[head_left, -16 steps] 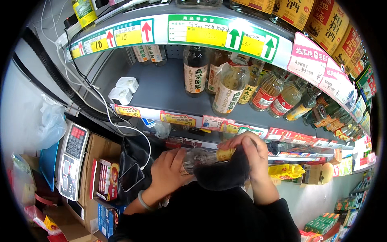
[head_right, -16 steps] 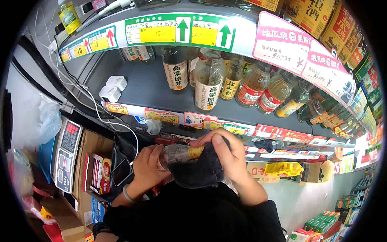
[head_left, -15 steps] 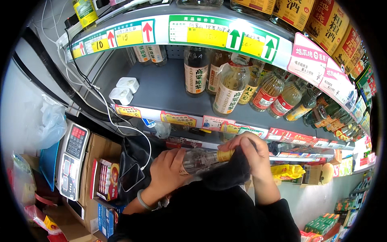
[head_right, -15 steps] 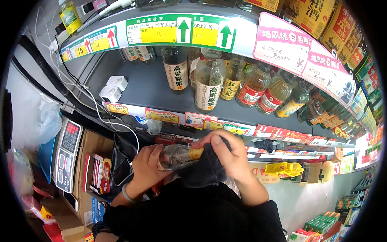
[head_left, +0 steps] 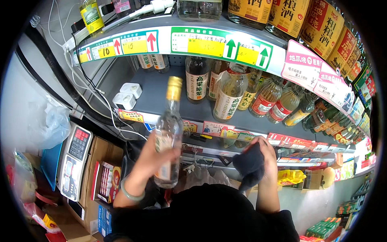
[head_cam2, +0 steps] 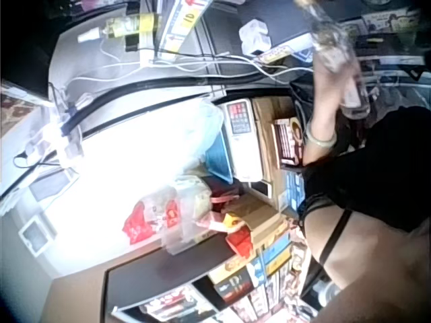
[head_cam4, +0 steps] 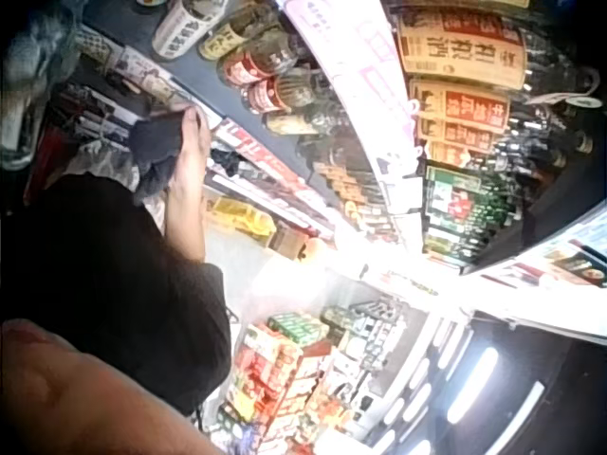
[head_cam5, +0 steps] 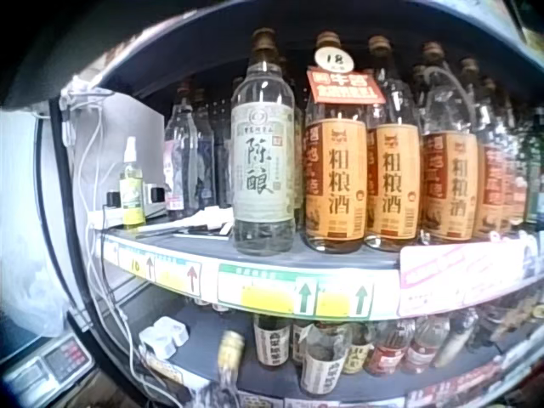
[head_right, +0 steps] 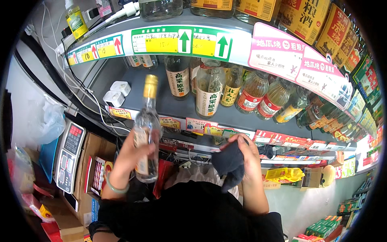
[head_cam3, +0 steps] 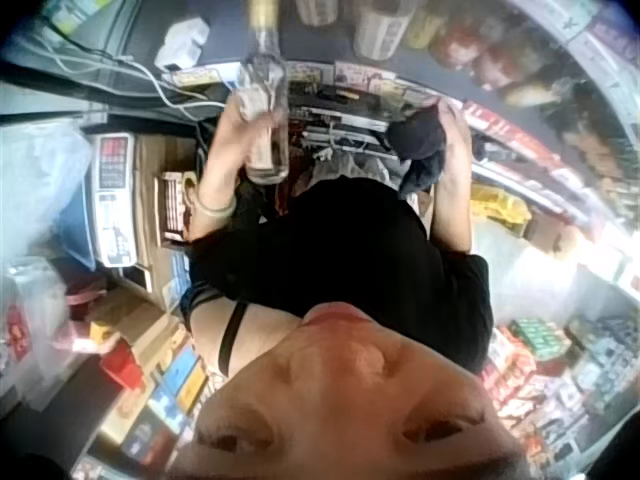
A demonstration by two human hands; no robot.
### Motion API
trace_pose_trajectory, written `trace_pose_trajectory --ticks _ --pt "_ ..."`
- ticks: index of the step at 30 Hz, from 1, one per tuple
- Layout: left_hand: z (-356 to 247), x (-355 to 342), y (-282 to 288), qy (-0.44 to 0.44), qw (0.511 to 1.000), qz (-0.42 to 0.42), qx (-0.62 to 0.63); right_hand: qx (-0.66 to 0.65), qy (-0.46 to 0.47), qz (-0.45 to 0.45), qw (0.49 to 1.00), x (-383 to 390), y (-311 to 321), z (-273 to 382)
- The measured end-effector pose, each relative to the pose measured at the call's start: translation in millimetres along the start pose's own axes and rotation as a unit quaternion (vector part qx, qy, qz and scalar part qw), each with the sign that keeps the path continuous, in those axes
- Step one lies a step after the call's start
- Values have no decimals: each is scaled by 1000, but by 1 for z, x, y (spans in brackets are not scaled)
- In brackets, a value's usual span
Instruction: The person wipes a store shelf with a dark cloth, then picks up and wipes individual bottles of liquid before placing them back on the shelf. The person handles the bottles one at a time, cleaning the exterior surfaces.
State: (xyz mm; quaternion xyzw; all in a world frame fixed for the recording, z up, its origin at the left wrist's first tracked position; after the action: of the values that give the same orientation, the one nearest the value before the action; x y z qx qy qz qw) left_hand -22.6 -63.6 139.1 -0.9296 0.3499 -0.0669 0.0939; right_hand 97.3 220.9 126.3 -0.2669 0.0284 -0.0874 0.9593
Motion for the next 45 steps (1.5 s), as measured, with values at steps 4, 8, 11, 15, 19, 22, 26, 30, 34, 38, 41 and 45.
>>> trace_pose_trajectory --ticks 4,8,11,15,19,22,26,30,34,38,41,45 --pt "-29 -32 22 -9 992 -55 112 -2 -8 -5 1000 19 13 -3" --pt "-46 -70 44 -77 990 -115 42 10 2 -38 999 33 25 -9" --pt "-48 -98 64 -141 978 -153 -1 10 -7 -34 999 41 24 -7" --pt "-51 -132 84 -191 954 -194 -127 26 0 -57 998 51 41 -15" --pt "-45 -156 91 -220 931 -245 -157 11 3 -82 997 58 46 -17" --pt "-39 -175 104 -248 915 -263 -179 -4 7 -111 994 60 47 -20" --pt "-26 -207 136 -299 867 -295 -269 -18 5 -122 992 63 50 -21" --pt "-28 -221 159 -247 870 -288 -316 -37 -2 -120 992 66 52 -24" --pt "-26 -236 176 -282 864 -260 -327 -63 -2 -128 990 67 52 -28" --pt "-23 -248 180 -278 859 -264 -339 -71 -14 -126 989 66 54 -30" --pt "-24 -250 175 -285 842 -276 -366 -79 -15 -121 989 65 51 -29" --pt "-20 -245 162 -350 738 -385 -430 -88 -17 -119 989 64 51 -31"
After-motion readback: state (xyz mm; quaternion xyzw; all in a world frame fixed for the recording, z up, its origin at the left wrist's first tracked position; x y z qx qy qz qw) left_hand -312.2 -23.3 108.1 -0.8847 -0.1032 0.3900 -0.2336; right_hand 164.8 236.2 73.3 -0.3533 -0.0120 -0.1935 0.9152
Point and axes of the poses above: each hand's wrist, its own x-axis away from the middle knuckle, its own y-axis out of the back of the hand, z = x × y, the point moved 1 cm from there along -x, towards the middle knuckle, and after that the axes turned 10 degrees about z, right-handed, at the moved point
